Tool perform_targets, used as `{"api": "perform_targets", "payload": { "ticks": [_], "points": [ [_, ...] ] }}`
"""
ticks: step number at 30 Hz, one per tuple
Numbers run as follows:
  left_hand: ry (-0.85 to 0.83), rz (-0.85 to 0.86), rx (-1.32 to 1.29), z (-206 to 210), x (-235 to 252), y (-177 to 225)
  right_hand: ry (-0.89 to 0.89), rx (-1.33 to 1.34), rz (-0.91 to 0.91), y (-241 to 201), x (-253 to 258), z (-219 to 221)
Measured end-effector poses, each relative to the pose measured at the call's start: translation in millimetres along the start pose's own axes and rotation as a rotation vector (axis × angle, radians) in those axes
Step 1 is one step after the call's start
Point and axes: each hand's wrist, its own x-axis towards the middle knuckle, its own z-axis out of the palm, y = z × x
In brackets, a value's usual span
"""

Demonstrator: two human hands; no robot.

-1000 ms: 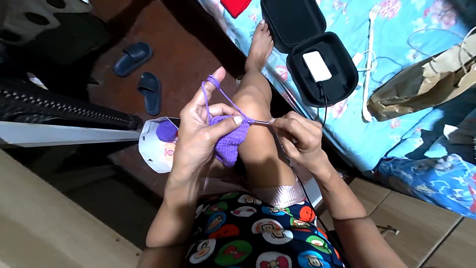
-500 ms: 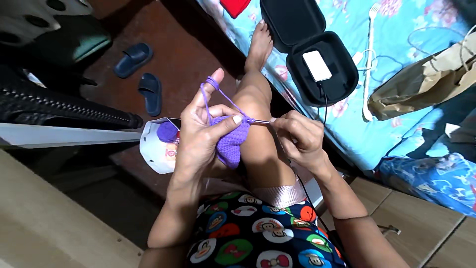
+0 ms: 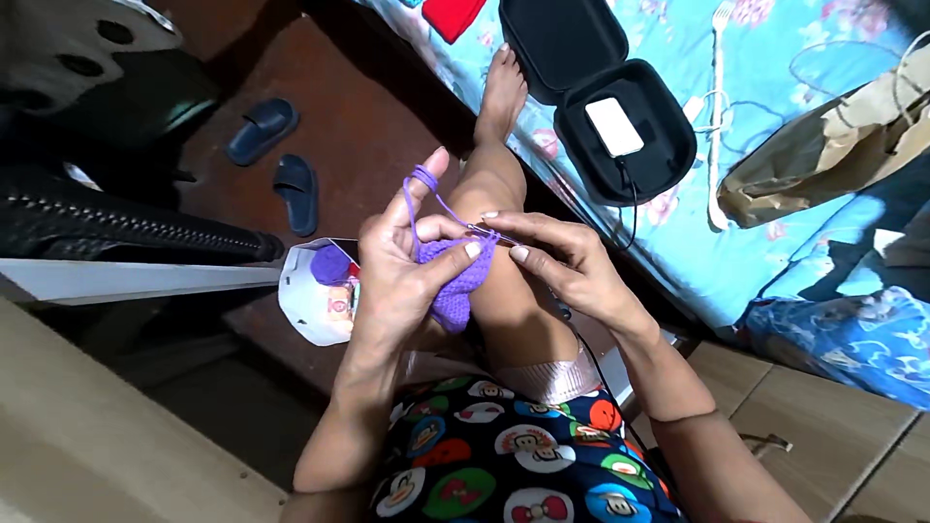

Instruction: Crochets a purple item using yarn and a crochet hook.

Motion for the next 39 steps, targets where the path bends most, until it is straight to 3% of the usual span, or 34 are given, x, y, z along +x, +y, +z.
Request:
{"api": "perform_targets", "payload": {
  "ticks": [6,14,21,33,39],
  "points": [
    [0.045,-0.066,-0.048,-1,3,0,0.006,0.023,0.012,1,0,-5],
    [0.051,-0.103,-0.066,-3,2,3,-0.007,-0.481,-0.268,13,-3,-18],
    [0.063,-0.068,0.007,-1,1,3,-0.042,-0.659,-0.327,6,-5,-25],
    [0.113,-0.035,0.021,4,1,1,0.02,-0.788,-0.369,3,-9,-19],
    [0.107,-0.056,-0.015,3,2,1,0.051,-0.602,-0.339,12,-9,-13]
  ]
}}
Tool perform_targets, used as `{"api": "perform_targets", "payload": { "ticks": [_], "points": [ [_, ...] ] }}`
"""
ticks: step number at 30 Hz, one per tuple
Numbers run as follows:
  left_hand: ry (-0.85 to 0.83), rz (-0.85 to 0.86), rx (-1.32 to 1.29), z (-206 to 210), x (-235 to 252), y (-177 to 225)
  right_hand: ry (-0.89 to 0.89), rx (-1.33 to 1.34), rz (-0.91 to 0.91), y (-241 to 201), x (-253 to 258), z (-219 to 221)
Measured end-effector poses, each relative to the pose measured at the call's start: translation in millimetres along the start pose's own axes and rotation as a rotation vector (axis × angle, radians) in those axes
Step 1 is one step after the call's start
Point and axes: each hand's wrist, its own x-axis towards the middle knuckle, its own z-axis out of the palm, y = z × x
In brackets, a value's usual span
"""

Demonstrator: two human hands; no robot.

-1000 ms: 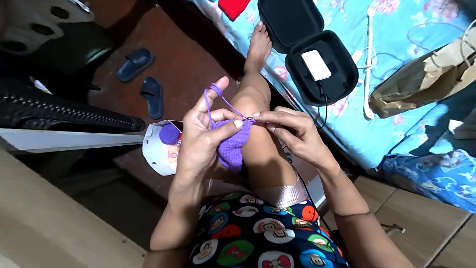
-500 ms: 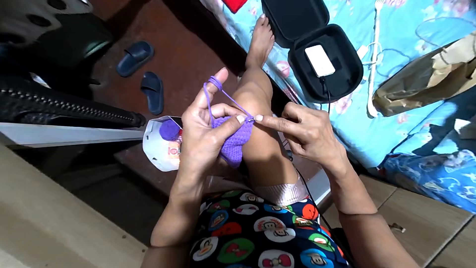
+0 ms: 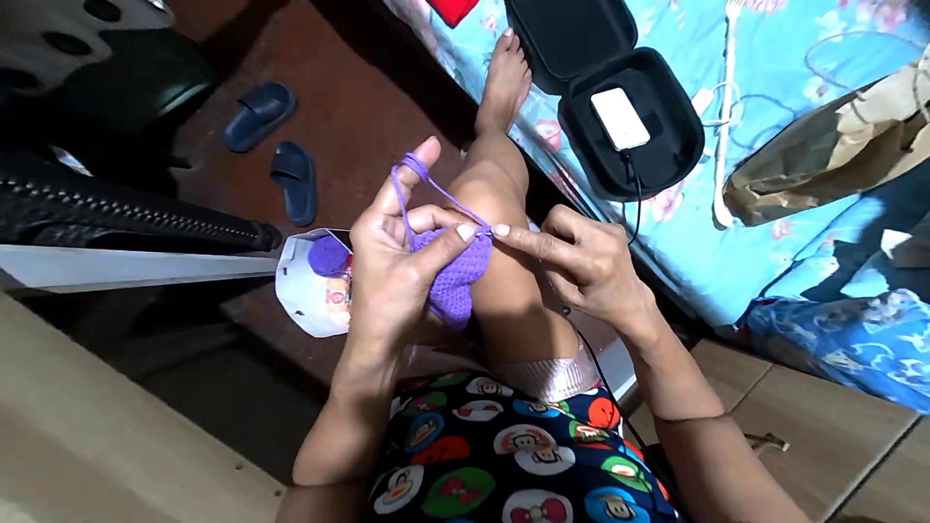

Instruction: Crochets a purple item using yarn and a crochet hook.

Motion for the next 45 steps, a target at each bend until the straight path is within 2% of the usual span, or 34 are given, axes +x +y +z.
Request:
{"api": "perform_targets", "payload": {
  "ticks": [3,5,8,10,11,13,15,16,18,20,25,28,32,34,36,38,41,43,45],
  "points": [
    [-0.026,0.02,-0.023,-1,-1,-1,0.021,0.106,0.041,0,-2,4],
    [-0.044,0.103,0.026,-2,-2,-4,0.023,0.187,0.099,-3,-2,6],
    [0.07,0.332,0.314,4,-12,-18,0.045,0.26,0.211,-14,0,10],
    [0.167,0.576,0.491,12,-15,-35,0.056,0.327,0.344,-26,5,11],
    [0.209,0.655,0.541,15,-17,-43,0.05,0.412,0.433,-33,9,11],
    [0.242,0.708,0.54,21,-21,-53,0.076,0.663,0.578,-43,15,10],
    [0.211,0.649,0.396,26,-22,-52,0.128,0.772,0.584,-44,17,12],
    [0.175,0.579,0.273,27,-21,-47,0.136,0.711,0.505,-41,15,12],
    [0.091,0.364,0.061,19,-18,-31,0.167,0.402,0.247,-29,8,14],
    [0.011,0.196,-0.037,6,-11,-21,0.2,0.134,0.054,-15,2,17],
    [-0.158,0.082,-0.137,-9,0,-10,0.169,-0.069,-0.099,-3,-3,11],
    [-0.174,0.016,-0.169,-12,2,-6,0.168,-0.089,-0.133,1,-4,9],
    [-0.166,-0.021,-0.159,-14,5,-5,0.139,0.009,-0.123,5,-6,5],
    [-0.16,0.012,-0.102,-13,4,-5,0.126,0.116,-0.076,6,-6,5],
    [-0.156,0.112,0.047,-9,0,-5,0.106,0.277,0.032,1,-3,4],
    [-0.132,0.194,0.178,-1,-4,-6,0.066,0.508,0.215,-10,2,2],
    [-0.081,0.264,0.218,10,-7,-8,0.076,0.791,0.388,-17,9,4],
    [-0.068,0.242,0.166,7,-7,-10,0.088,0.821,0.398,-15,10,6],
    [-0.05,0.212,0.1,0,-4,-13,0.072,0.722,0.365,-10,9,7]
  ]
}}
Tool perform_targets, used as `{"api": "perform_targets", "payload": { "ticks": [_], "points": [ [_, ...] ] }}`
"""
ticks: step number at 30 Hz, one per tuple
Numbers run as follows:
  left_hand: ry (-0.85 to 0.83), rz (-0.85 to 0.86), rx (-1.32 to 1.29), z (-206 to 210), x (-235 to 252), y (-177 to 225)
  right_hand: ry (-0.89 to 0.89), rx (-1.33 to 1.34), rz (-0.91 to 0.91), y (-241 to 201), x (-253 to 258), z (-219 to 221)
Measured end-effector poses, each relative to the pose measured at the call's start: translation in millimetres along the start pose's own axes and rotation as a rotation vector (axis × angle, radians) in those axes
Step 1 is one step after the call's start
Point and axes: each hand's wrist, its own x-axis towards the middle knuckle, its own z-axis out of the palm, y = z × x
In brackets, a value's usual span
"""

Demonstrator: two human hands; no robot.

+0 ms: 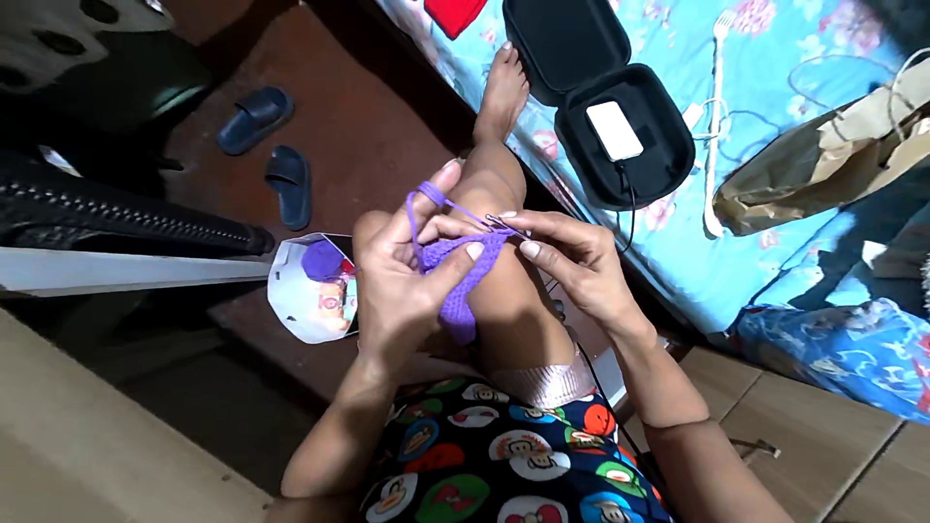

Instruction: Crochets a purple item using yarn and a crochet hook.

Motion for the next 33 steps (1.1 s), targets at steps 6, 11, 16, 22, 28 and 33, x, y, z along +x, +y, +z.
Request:
{"api": "perform_targets", "payload": {
  "ticks": [6,11,16,22,28,33],
  "points": [
    [0.033,-0.108,-0.098,-2,5,2,-0.071,-0.483,-0.246,11,0,-15],
    [0.066,-0.123,-0.116,-1,8,1,-0.109,-0.691,-0.339,8,2,-25],
    [0.064,-0.117,-0.09,-1,7,1,-0.083,-0.762,-0.38,7,0,-22],
    [0.047,-0.076,-0.039,0,6,2,-0.051,-0.787,-0.397,8,-2,-17],
    [0.052,-0.076,-0.041,0,4,3,-0.007,-0.867,-0.44,6,-2,-10],
    [0.057,-0.108,-0.064,-1,3,4,-0.005,-0.821,-0.426,5,-2,-12]
  ]
}}
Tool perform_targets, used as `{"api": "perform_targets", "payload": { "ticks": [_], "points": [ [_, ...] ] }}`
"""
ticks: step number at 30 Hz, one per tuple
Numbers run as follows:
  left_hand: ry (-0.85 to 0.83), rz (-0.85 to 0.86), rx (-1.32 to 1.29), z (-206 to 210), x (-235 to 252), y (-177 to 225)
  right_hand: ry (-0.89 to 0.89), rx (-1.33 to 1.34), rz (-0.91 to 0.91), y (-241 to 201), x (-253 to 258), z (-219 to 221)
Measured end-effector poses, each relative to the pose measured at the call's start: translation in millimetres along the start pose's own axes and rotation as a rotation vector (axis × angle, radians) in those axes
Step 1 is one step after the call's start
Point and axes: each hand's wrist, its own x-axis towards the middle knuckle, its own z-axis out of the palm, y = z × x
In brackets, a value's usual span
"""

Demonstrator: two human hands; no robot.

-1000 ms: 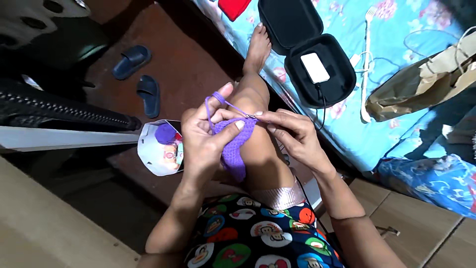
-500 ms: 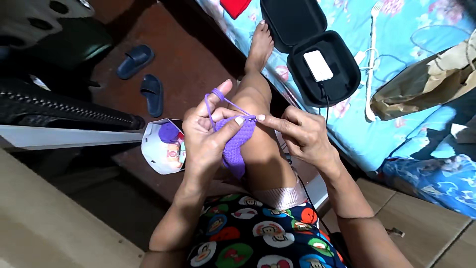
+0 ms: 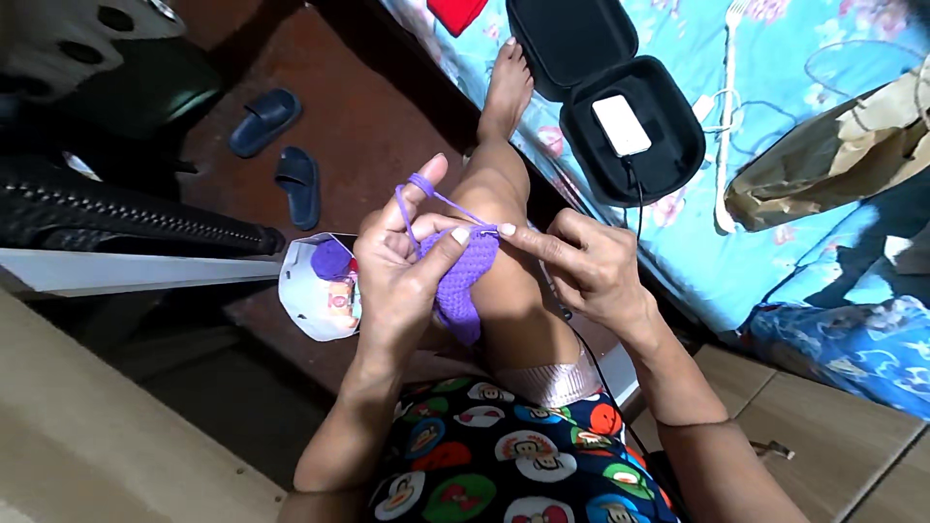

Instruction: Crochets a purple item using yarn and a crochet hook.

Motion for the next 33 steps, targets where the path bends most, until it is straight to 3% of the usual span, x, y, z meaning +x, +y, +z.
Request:
{"api": "perform_targets", "payload": {
  "ticks": [11,18,23,25,29,31,33],
  "points": [
    [0.008,0.053,0.07,2,-1,-3,-0.019,-0.087,-0.011,-4,1,-1],
    [-0.039,-0.033,-0.057,-1,3,-2,-0.012,0.21,0.083,3,-4,5],
    [0.038,0.13,0.13,8,-9,-4,0.01,0.178,0.106,-7,-1,8],
    [0.089,0.285,0.305,14,-14,-10,0.025,0.167,0.138,-13,1,9],
    [0.217,0.588,0.636,23,-20,-36,0.001,0.406,0.426,-35,10,9],
    [0.229,0.597,0.596,27,-24,-42,0.019,0.7,0.55,-43,16,8],
    [0.17,0.473,0.376,28,-25,-36,0.072,0.775,0.514,-42,16,10]
  ]
}}
